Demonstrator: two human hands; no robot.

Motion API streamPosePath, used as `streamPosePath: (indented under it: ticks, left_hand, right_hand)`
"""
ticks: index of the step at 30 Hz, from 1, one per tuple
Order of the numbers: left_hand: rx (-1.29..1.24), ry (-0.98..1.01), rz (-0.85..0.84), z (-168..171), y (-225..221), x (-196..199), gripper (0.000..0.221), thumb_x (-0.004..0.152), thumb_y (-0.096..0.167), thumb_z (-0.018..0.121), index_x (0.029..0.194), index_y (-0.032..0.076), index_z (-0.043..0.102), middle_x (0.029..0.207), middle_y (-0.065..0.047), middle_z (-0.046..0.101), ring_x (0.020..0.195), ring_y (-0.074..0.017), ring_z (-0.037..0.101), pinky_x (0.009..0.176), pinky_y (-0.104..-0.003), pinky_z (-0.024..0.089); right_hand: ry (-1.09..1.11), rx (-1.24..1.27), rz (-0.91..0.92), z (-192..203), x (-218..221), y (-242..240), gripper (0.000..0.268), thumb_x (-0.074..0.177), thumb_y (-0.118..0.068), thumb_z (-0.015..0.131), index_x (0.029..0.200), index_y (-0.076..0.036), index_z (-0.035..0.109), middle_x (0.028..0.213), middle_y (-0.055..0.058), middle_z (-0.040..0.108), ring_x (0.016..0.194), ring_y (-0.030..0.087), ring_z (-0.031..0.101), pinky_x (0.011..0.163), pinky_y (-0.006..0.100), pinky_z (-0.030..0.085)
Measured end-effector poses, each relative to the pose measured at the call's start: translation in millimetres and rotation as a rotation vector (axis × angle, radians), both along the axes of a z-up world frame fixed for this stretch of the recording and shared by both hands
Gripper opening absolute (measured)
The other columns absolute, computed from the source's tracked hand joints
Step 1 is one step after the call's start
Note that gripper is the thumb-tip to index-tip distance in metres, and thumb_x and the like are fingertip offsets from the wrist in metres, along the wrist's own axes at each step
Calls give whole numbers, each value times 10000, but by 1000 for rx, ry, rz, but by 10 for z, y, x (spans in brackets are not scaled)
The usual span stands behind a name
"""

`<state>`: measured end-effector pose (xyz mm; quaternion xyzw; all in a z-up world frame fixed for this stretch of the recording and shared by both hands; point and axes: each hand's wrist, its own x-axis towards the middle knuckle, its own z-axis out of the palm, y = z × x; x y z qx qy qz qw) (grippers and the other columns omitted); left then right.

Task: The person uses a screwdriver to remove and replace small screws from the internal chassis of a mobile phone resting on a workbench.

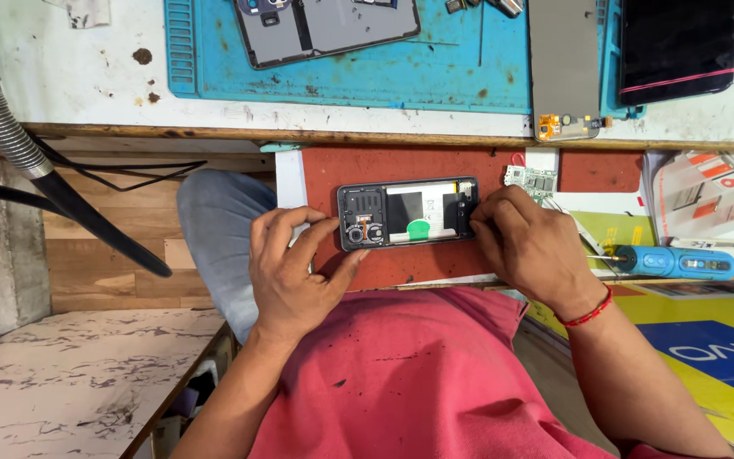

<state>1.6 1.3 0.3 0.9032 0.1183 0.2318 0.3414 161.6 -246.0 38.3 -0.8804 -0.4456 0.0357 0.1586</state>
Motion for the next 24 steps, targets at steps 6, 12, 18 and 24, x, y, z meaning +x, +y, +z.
streamPosePath:
  ticks: [6, 12, 18, 24]
  left_hand:
    - [4, -5, -3, -6, -1, 3, 418, 723, 268, 932, 1051, 83, 750, 1104, -42, 623, 1074, -270, 571, 969, -426, 465]
    - [11, -4, -10, -30, -3, -4, 411, 738, 278, 936, 1050, 83, 752, 1102, -39, 623, 1072, -257, 570, 965, -421, 466]
    - [10, -1, -13, -49, 3, -5, 420, 740, 296, 939, 1044, 76, 752, 1104, -40, 624, 1077, -250, 566, 962, -415, 469]
    - [7, 2, -16, -60, 6, -9, 421, 740, 296, 938, 1046, 77, 751, 1112, -38, 624, 1084, -249, 566, 969, -411, 466]
  right_hand:
    - [-26, 13, -22, 31, 33, -41, 99, 920, -118, 736, 972, -81, 660, 988, 38, 672, 744, 265, 673, 584, 367, 525]
    - [28, -20, -38, 5, 29, -50, 90, 917, -112, 741, 954, -70, 670, 973, 41, 679, 700, 267, 665, 548, 373, 518]
    - [79, 39, -20, 7, 1, -63, 120, 861, -93, 738, 921, -70, 636, 952, 48, 663, 681, 248, 663, 576, 361, 533]
    - [26, 20, 74, -1, -38, -26, 132, 854, -111, 769, 902, -90, 648, 920, 42, 659, 660, 239, 661, 551, 370, 515]
